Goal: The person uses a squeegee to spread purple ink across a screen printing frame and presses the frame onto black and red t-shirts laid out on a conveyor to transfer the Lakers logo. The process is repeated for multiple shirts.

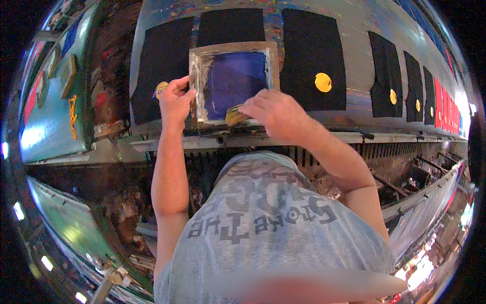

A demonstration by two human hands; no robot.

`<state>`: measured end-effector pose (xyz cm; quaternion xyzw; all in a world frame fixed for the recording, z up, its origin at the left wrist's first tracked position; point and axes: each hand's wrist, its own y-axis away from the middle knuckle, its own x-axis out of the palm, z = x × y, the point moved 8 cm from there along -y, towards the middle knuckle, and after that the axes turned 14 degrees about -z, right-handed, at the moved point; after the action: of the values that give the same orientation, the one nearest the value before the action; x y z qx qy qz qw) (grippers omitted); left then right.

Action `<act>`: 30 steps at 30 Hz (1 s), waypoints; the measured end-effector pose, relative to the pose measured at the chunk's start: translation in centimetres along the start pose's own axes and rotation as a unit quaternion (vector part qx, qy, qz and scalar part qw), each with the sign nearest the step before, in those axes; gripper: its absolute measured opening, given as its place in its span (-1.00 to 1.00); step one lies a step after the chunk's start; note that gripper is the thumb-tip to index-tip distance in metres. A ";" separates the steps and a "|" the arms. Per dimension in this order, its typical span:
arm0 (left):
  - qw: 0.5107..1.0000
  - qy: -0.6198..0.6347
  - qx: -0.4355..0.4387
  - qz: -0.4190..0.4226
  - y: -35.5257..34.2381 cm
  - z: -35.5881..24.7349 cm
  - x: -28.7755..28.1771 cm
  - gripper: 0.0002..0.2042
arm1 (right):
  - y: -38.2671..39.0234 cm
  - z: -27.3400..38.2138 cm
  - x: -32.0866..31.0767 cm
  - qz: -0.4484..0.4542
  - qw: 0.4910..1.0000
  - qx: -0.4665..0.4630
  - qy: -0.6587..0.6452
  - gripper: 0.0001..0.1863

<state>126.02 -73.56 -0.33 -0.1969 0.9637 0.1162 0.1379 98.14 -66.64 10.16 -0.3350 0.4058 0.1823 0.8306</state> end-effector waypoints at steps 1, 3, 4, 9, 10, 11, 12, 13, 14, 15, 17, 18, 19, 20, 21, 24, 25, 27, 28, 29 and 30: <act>1.000 0.000 0.003 -0.001 0.0 0.0 0.1 -0.56 | -0.7 -1.1 0.4 0.037 0.999 0.009 -0.013 -0.52; 1.000 0.002 0.000 0.000 0.0 0.0 0.2 -0.56 | -3.4 -3.0 0.6 0.002 1.000 0.008 0.009 -0.51; 1.000 0.004 0.000 -0.001 0.1 0.0 0.1 -0.56 | -4.7 -3.8 0.7 -0.022 1.000 0.005 0.020 -0.51; 1.000 -0.002 0.019 0.002 0.2 -0.3 0.3 -0.57 | -7.7 -5.7 1.9 -0.091 0.992 0.029 0.087 -0.54; 1.000 -0.003 0.025 0.004 0.3 -0.4 0.4 -0.57 | -7.2 -5.0 2.1 -0.091 0.992 0.023 0.085 -0.56; 1.000 0.003 0.014 0.004 0.4 -0.3 0.4 -0.57 | -6.4 -3.8 2.2 -0.090 0.993 0.007 0.074 -0.58; 1.000 0.008 0.004 0.005 0.5 -0.2 0.3 -0.56 | -5.1 -2.2 2.2 -0.091 0.994 -0.009 0.063 -0.61; 1.000 0.013 -0.006 0.006 0.7 0.0 0.3 -0.56 | -4.0 -0.8 1.9 -0.093 0.994 -0.024 0.054 -0.63; 1.000 -0.002 0.009 0.002 0.7 -0.2 0.2 -0.56 | -3.1 0.2 1.9 -0.078 0.996 -0.017 0.039 -0.65; 1.000 -0.016 0.025 -0.001 0.7 -0.4 0.2 -0.56 | -2.3 1.2 1.7 -0.064 0.998 -0.009 0.026 -0.67; 0.999 -0.033 0.041 -0.006 0.7 -0.5 0.2 -0.56 | -1.9 1.4 1.0 -0.041 0.999 0.005 0.005 -0.68; 0.998 -0.037 0.040 -0.006 0.7 -0.4 0.2 -0.56 | -2.1 0.6 0.8 -0.019 0.999 0.025 0.016 -0.68; 0.998 -0.043 0.040 -0.006 0.7 -0.4 0.2 -0.56 | -2.7 -0.7 0.5 0.002 0.999 0.047 0.027 -0.67; 0.997 -0.051 0.052 -0.007 0.7 -0.6 0.2 -0.56 | -3.3 -2.1 0.3 0.022 0.997 0.069 0.038 -0.67; 0.996 -0.058 0.065 -0.007 0.7 -0.8 0.1 -0.56 | -4.5 -3.1 -0.4 -0.016 0.997 0.047 0.066 -0.66; 0.996 -0.069 0.060 -0.003 0.8 -0.9 0.1 -0.56 | -7.3 -6.9 -1.1 -0.078 0.987 0.084 0.113 -0.70; 0.996 -0.071 0.050 0.000 0.8 -0.8 0.0 -0.56 | -7.7 -7.5 -1.0 -0.090 0.986 0.084 0.116 -0.71; 0.996 -0.067 0.057 0.003 0.8 -0.9 0.0 -0.56 | -7.9 -8.0 -1.0 -0.124 0.983 0.070 0.120 -0.73; 0.996 -0.065 0.060 0.004 0.8 -1.0 0.0 -0.56 | -7.6 -8.1 -0.6 -0.110 0.984 0.074 0.116 -0.73; 0.997 -0.056 0.050 0.007 0.8 -0.8 0.0 -0.56 | -7.0 -7.9 -0.4 -0.099 0.986 0.071 0.112 -0.72; 0.998 -0.048 0.040 0.010 0.8 -0.7 0.0 -0.56 | -6.4 -7.5 -0.1 -0.086 0.987 0.070 0.113 -0.72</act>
<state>125.50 -73.04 0.45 -0.1755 0.9619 0.0879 0.1902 97.56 -76.47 9.47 -0.3279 0.4782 0.0419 0.8137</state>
